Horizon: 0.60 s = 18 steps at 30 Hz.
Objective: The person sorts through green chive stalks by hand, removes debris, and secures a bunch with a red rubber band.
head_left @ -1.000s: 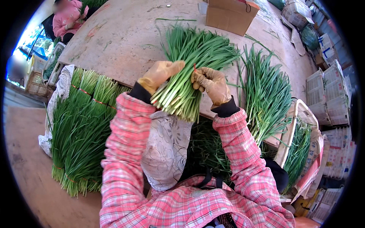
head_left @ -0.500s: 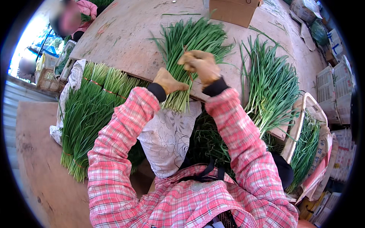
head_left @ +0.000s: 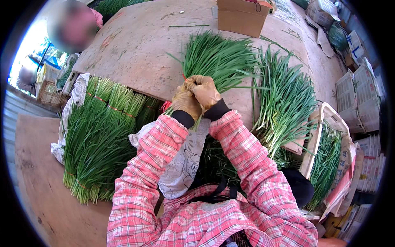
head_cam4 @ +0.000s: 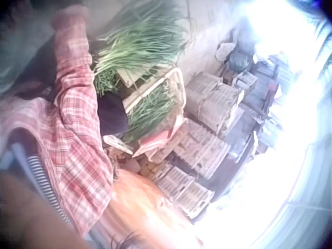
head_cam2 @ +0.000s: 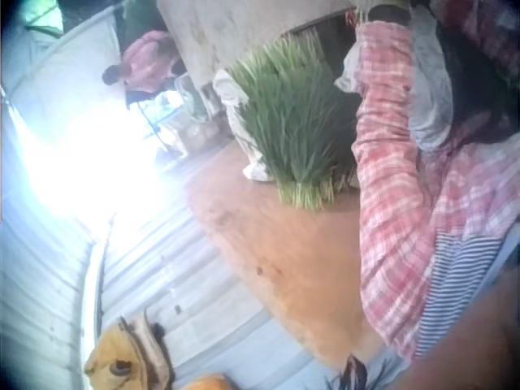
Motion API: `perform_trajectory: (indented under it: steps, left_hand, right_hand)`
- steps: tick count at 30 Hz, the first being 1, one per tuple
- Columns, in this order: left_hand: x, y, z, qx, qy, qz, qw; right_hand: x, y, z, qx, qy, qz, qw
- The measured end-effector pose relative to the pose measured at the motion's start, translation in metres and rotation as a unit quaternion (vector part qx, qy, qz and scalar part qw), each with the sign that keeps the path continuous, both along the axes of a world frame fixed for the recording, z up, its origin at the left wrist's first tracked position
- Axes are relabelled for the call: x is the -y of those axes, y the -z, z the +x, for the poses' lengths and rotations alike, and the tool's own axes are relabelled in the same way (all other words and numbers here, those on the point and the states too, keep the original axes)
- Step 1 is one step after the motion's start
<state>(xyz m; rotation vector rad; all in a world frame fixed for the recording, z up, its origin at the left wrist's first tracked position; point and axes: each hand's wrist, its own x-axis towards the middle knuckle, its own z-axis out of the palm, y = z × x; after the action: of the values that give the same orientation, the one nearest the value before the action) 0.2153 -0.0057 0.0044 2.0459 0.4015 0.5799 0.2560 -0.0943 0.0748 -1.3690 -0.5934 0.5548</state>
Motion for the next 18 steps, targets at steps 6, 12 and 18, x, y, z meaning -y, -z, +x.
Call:
perform_trajectory:
  steps: [6,12,18]
  left_hand:
    - [-0.034,0.02,0.003,0.037,0.008,-0.328,0.944]
    - [-0.071,-0.018,-0.021,-0.124,0.148,-0.432,0.881]
    - [-0.096,0.037,-0.028,-0.008,0.132,-0.159,0.978]
  right_hand:
    - [-0.036,0.009,0.019,0.005,-0.035,-0.122,0.992]
    - [-0.047,0.02,0.03,0.065,-0.018,-0.243,0.968]
    - [-0.052,0.009,0.022,0.204,-0.006,-0.369,0.907]
